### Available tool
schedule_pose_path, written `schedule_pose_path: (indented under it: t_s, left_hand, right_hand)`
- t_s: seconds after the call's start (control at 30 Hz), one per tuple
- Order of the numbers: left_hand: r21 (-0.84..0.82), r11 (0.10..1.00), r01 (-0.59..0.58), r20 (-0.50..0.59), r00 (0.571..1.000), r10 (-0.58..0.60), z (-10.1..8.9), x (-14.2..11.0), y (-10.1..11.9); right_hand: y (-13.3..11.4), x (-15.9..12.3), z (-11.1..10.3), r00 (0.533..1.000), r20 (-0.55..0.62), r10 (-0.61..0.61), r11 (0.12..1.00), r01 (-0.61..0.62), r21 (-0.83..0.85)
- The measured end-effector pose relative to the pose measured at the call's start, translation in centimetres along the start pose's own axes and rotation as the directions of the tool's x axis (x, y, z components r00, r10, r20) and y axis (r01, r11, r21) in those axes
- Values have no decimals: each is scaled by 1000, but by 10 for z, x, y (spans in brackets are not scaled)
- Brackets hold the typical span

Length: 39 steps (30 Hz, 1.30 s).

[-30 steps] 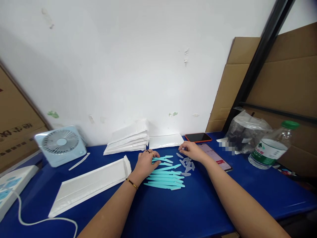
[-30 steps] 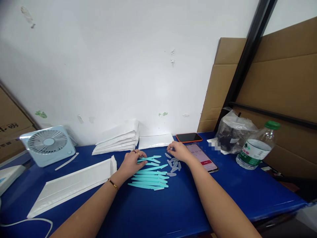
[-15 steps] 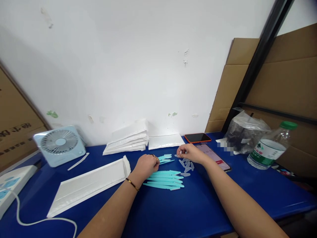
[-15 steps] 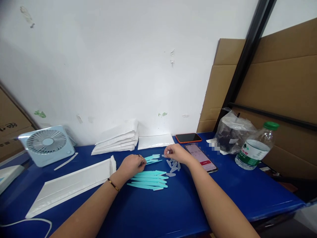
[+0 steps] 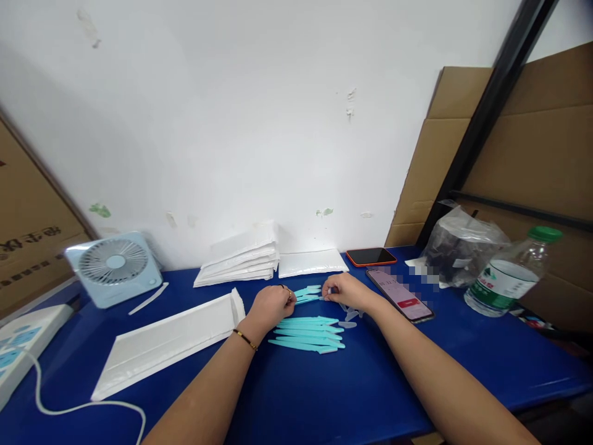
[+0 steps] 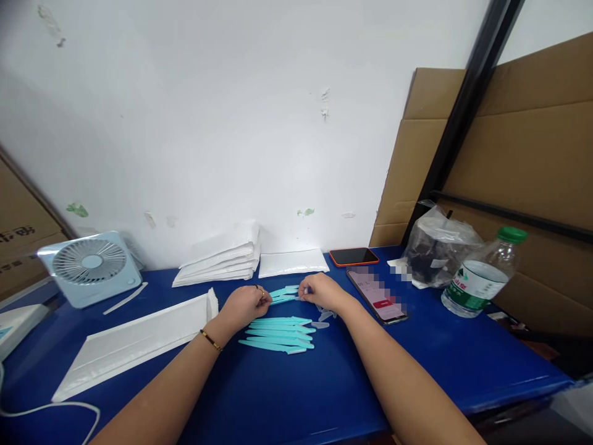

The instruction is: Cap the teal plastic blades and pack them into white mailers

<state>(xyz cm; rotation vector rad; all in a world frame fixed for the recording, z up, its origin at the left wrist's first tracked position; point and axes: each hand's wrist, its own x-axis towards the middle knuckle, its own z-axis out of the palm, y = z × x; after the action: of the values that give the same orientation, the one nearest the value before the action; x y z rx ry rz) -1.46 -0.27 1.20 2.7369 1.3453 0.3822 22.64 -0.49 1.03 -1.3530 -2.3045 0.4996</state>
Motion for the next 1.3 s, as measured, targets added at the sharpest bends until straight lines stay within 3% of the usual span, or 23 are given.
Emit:
schedule_pose_path:
  t_s: [0.27,0.53,0.67,0.73,0.8,0.93,1.1,1.3]
  left_hand:
    - [6,1000,-25,-19,1000,25,3,0,-8]
    - [35,998,-46,-8,999,46,2,1,-5]
    - [-40,999,-5,-97,995,1,-3,0,-3]
    - [-112,993,-22,-94,996,12,-5,-2,0]
    - [-181,982,-59,-21,998,57,-6,-4,5]
    - [-244,966,-82,111,987,112,-4,-7,11]
    - [-271,961,49,170,985,-2,0,-7,12]
    - [-319,939,131,61,991,-117,0,-6,7]
  right_hand:
    - [9,-4,-6,999,-12,44,999,-44,-24]
    - [-7,7,11,1000,-29,10,1000,-10,3]
    - [-1,2,-4,996,-86,-30,999,31,13]
    - [5,-6,-17,997,-40,-69,997,70,29]
    - [9,-13,-26,994,78,-79,996,77,38]
    - [12,-15,-27,974,223,-36,999,43,-25]
    - [7,-12,-21,977,212,-6,994,28,-101]
    - [2,-18,-27,984,151,91,996,-91,-7]
